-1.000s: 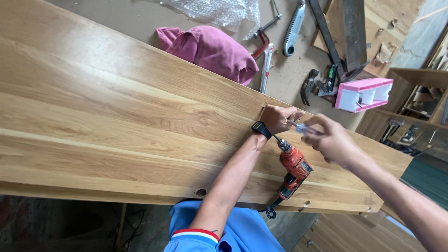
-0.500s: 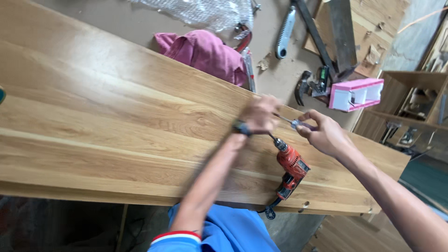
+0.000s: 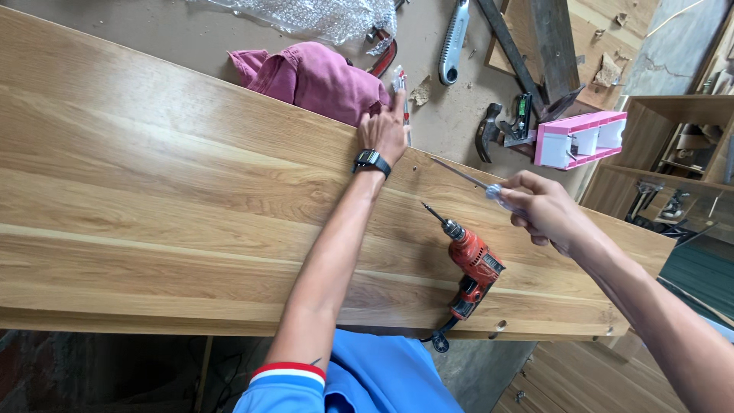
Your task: The person uses a screwdriver to drive a screw into a pre-marked hole on a large wooden furniture panel.
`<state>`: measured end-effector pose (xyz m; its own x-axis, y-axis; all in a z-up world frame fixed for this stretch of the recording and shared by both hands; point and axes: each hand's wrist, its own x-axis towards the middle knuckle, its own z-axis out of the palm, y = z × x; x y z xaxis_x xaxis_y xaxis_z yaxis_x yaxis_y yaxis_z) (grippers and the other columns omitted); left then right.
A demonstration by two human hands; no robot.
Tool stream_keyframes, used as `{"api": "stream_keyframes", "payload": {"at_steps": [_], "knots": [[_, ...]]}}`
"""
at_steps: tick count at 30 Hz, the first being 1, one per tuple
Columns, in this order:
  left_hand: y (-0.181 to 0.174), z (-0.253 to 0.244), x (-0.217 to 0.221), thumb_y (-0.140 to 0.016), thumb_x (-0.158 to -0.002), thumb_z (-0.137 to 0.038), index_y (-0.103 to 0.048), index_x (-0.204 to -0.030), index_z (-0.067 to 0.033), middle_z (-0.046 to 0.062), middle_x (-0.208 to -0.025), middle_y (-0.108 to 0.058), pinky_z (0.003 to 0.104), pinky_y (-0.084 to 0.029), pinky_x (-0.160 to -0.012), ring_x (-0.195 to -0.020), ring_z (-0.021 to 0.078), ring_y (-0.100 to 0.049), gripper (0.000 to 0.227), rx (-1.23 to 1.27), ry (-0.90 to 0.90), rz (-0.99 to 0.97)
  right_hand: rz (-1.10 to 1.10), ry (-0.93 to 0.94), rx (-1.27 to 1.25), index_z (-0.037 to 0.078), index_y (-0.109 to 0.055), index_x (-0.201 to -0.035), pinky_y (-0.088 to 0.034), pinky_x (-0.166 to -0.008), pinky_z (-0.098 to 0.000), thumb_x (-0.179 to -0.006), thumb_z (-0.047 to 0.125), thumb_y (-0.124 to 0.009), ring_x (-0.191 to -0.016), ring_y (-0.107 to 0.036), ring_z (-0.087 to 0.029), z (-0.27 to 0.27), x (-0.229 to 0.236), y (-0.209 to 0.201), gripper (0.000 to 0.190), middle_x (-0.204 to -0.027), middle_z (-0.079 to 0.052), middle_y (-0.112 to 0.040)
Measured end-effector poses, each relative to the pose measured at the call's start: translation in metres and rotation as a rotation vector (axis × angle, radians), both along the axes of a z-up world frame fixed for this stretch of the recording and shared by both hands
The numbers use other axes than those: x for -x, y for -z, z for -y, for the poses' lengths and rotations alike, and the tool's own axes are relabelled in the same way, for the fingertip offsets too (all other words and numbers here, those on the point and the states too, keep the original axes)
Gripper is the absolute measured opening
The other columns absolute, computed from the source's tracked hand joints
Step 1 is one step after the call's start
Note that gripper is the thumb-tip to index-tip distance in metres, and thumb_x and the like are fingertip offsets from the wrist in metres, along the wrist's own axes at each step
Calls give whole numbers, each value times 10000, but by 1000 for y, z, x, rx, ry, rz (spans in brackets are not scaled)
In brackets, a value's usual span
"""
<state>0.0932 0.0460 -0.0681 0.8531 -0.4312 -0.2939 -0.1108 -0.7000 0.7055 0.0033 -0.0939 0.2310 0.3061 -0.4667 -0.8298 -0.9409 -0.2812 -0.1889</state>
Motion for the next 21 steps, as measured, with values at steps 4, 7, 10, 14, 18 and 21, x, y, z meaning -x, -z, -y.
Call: {"api": "stream_keyframes", "payload": {"at_steps": [4, 7, 10, 14, 18, 21], "knots": [[-19, 6, -17, -776, -880, -380, -274, -1438, -135, 206, -933, -759, 561, -562, -844, -895, 412, -766, 788, -9, -68, -120, 26, 60, -66, 143, -659, -1200, -266, -269, -244, -982, 254, -611, -336, -319, -97, 20, 22, 7, 249, -543, -88, -440], [-14, 10, -20, -761, -854, -356, -248, -1435, -95, 166, -883, -762, 568, -580, -829, -893, 404, -770, 817, -26, -145, -164, 122, -203, -9, 79, -671, -1209, -337, -289, -258, -923, 33, -643, -295, -447, -175, 9, 24, -3, 291, -504, -162, -555], [-22, 3, -21, -660, -854, -231, -279, -1374, -91, 184, -835, -751, 592, -573, -800, -843, 439, -761, 660, 26, -186, -165, -26, -377, 159, 243, -709, -1353, -555, -767, -419, -894, 174, -786, -788, -718, -356, -3, 25, -12, 471, -882, -312, -739], [-27, -4, -16, -610, -849, -156, -288, -1368, -115, 214, -818, -735, 602, -572, -780, -825, 466, -754, 612, 64, -200, -105, -10, -315, 127, 272, -730, -1326, -518, -635, -334, -882, 180, -780, -635, -633, -212, 5, 38, 2, 456, -662, -160, -659], [-11, -6, -5, -657, -904, -181, -381, -1280, -198, 179, -889, -729, 567, -585, -741, -828, 417, -758, 467, 81, -93, 30, 73, -247, 88, 244, -735, -1340, -504, -599, -315, -893, 145, -773, -635, -606, -200, -4, 43, -4, 460, -663, -162, -640], [21, -4, 9, -665, -909, -223, -568, -1278, -198, 52, -964, -582, 435, -563, -730, -888, 289, -667, 382, 80, -104, 447, 173, -218, 24, 198, -731, -1308, -460, -442, -266, -908, 132, -746, -515, -530, -163, -6, 54, -1, 405, -616, -136, -607]]}}
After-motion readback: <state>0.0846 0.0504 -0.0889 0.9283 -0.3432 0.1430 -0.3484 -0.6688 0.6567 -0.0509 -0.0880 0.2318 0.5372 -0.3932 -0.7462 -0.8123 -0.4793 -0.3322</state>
